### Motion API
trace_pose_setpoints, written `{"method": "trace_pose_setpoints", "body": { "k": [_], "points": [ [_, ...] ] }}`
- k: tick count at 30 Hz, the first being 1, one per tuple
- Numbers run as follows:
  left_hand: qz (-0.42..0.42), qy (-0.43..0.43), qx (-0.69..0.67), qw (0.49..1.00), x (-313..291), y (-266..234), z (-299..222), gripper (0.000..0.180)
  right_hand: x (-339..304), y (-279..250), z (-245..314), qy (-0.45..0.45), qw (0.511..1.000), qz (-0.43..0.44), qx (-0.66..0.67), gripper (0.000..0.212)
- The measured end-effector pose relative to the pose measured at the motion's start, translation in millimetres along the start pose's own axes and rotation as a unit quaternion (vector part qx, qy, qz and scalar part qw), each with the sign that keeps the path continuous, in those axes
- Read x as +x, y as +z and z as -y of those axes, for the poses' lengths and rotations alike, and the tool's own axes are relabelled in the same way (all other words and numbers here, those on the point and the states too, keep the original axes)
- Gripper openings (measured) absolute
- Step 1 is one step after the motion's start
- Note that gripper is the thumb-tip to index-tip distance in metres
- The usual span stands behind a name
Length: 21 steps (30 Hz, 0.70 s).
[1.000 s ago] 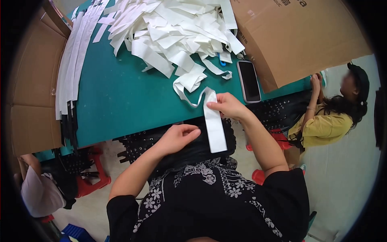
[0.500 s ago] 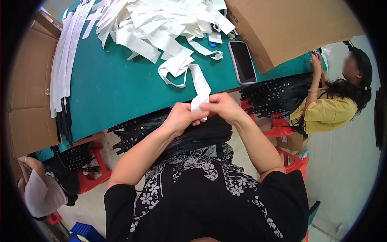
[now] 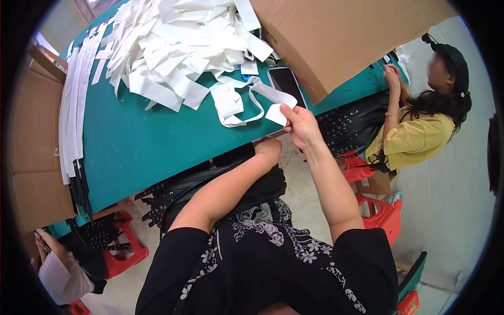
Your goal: The worker is attaching white protective strips to black belts and trimming them with scissors at a factory workbench.
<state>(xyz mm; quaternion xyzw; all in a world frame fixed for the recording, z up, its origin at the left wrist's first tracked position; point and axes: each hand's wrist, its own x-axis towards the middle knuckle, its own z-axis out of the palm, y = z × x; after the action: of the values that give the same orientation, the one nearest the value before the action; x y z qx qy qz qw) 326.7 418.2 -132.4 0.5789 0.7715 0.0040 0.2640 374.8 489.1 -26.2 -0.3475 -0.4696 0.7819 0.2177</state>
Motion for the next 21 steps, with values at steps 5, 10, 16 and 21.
{"method": "trace_pose_setpoints", "body": {
  "k": [5, 10, 16, 21],
  "points": [
    [-0.019, -0.006, 0.005, 1.000, 0.9, 2.2, 8.5, 0.023, 6.7, 4.1, -4.9, 0.004, 1.000, -0.010, 0.025, 0.024],
    [-0.061, -0.008, -0.017, 0.998, -0.5, 4.9, 10.0, 0.020, 14.9, 8.7, -9.3, 0.047, 0.994, -0.007, 0.094, 0.023],
    [-0.079, 0.086, -0.093, 0.989, -66.8, -47.0, 25.6, 0.014, 13.8, -1.8, -4.7, 0.053, 0.989, -0.013, 0.137, 0.024],
    [-0.022, -0.003, -0.538, 0.842, -188.8, -85.8, 88.3, 0.018, 7.1, 7.8, 0.1, 0.096, 0.977, -0.016, 0.190, 0.023]
  ]
}}
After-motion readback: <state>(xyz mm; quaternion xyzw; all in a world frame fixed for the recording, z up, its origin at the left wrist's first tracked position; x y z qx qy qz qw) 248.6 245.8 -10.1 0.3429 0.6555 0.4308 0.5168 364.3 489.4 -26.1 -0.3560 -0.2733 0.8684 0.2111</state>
